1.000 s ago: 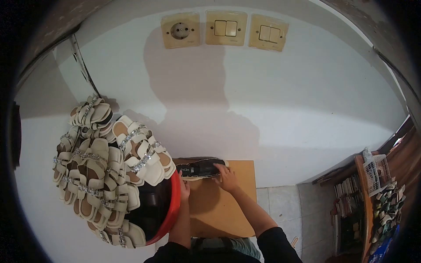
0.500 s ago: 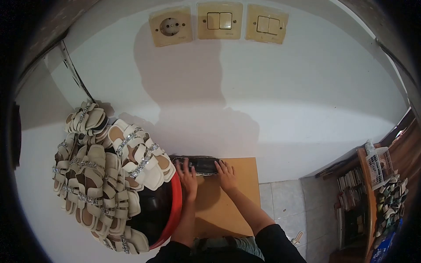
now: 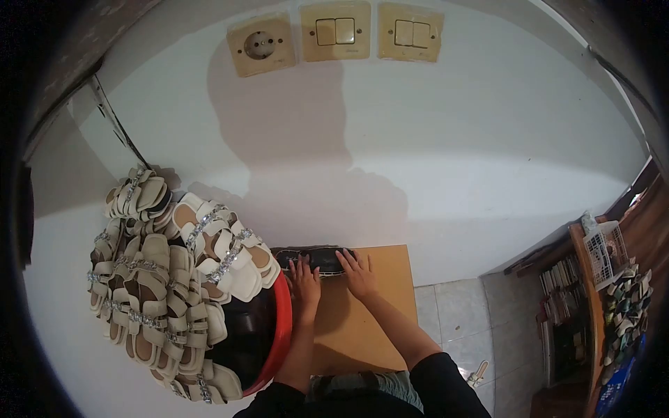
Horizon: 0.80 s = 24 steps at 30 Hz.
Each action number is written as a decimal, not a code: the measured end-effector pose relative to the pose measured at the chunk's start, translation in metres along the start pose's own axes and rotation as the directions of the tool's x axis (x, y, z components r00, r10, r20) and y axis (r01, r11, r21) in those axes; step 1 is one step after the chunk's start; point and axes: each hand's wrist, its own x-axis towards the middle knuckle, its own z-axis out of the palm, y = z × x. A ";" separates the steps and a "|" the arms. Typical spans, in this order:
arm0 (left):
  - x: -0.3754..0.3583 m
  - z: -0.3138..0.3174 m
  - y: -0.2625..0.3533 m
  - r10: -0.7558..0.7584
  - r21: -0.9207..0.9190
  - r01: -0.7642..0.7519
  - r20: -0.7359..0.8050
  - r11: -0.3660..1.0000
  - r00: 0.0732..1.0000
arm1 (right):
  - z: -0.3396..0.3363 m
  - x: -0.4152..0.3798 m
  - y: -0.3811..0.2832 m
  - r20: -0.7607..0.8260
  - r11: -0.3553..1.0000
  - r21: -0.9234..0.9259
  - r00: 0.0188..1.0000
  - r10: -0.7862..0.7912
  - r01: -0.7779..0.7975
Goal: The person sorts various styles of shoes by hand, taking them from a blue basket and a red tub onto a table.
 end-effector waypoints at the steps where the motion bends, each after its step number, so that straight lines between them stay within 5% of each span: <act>1: -0.001 0.003 -0.001 -0.003 -0.034 0.001 -0.039 0.999 0.999 | -0.002 -0.002 -0.001 -0.004 1.000 -0.001 1.000 0.004 -0.004; 14: -0.014 0.012 0.009 -0.015 -0.183 -0.002 -0.090 0.983 0.996 | -0.015 -0.061 -0.004 -0.135 0.963 0.168 0.962 0.236 -0.213; 24: -0.066 -0.014 0.053 0.029 -0.033 -0.028 0.049 0.999 0.998 | -0.062 -0.141 -0.010 -0.251 0.920 0.143 0.885 0.391 -0.365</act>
